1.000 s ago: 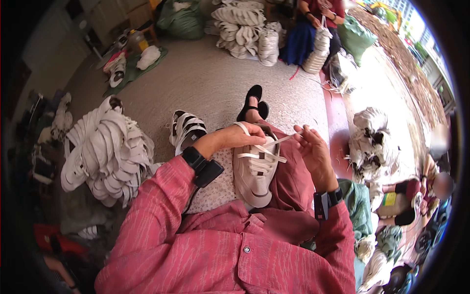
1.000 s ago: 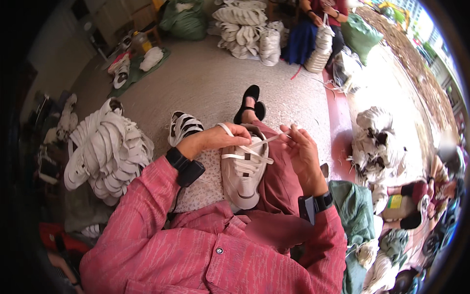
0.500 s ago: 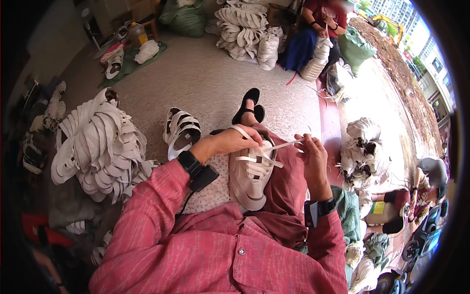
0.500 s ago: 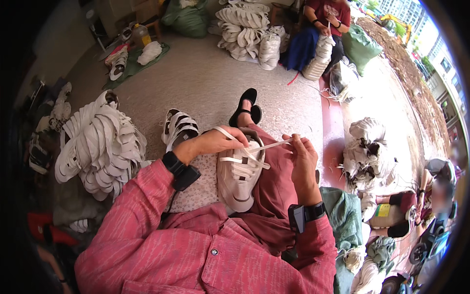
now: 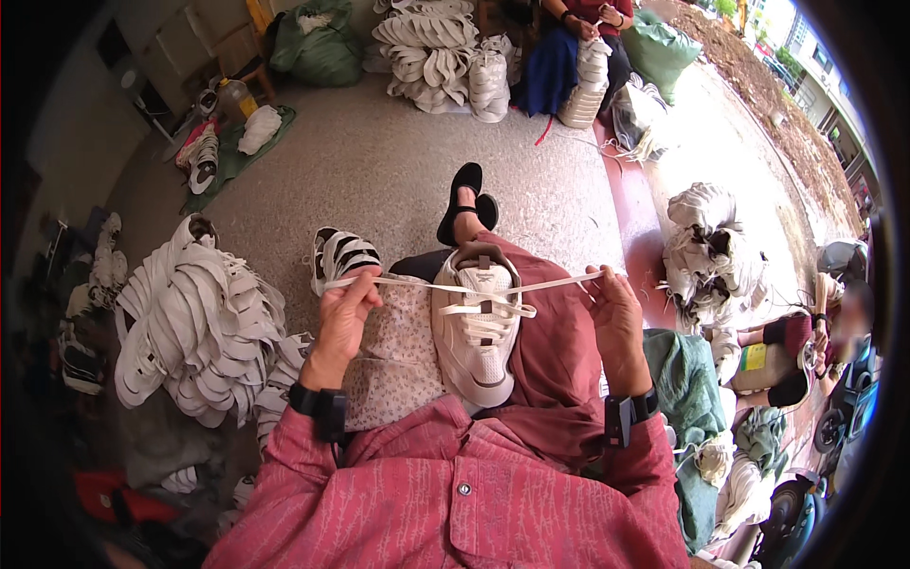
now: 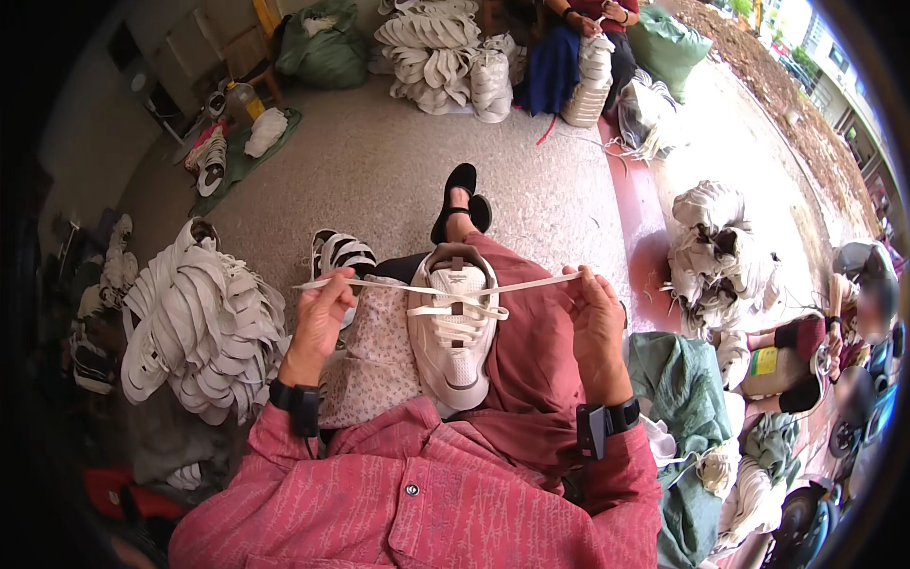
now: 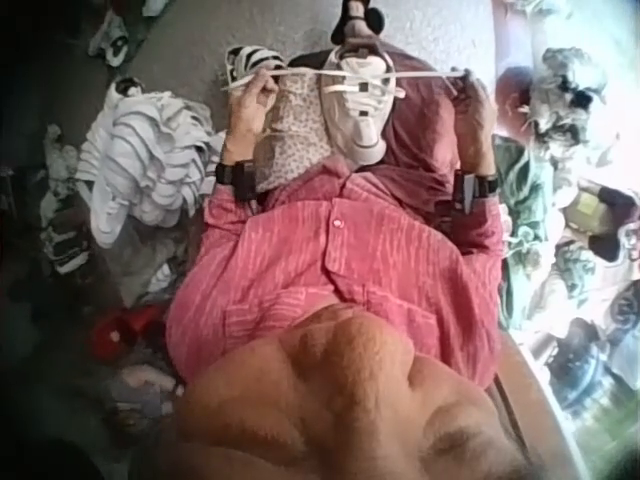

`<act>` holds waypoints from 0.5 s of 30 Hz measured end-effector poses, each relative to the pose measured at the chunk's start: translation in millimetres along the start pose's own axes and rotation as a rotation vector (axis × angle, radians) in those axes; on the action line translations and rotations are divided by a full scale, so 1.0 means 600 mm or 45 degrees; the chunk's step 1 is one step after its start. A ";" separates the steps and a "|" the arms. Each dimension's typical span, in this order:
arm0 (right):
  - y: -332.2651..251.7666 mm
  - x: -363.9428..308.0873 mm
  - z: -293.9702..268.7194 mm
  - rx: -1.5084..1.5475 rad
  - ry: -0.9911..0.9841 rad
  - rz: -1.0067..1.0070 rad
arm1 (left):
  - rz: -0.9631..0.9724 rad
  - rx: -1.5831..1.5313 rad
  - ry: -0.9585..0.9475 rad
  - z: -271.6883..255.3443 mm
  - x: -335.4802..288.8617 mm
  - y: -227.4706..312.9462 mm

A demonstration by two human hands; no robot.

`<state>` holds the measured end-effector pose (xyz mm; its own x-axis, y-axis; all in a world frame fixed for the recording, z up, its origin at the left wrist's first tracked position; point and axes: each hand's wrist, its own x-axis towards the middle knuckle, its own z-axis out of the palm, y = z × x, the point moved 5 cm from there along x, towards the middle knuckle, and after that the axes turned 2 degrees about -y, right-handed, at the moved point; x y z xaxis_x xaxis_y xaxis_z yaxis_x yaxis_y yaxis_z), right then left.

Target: Thread laces through the eyelets of shoe uppers and tie them.

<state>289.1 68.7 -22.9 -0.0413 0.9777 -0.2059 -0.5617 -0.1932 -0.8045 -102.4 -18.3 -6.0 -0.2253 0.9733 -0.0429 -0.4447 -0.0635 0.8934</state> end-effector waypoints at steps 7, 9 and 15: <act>0.009 0.009 -0.027 0.243 0.126 0.057 | -0.116 -0.220 0.081 -0.030 -0.019 0.010; 0.016 0.013 -0.030 0.314 0.178 0.083 | -0.099 -0.310 0.063 -0.054 -0.015 0.007; 0.037 0.029 -0.044 0.494 0.251 0.181 | -0.084 -0.303 0.270 -0.030 -0.002 0.010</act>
<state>297.5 79.4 -59.1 -0.0035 0.9022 -0.4312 -0.8312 -0.2424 -0.5004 -120.6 -24.1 -8.8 -0.3537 0.9110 -0.2120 -0.6492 -0.0759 0.7568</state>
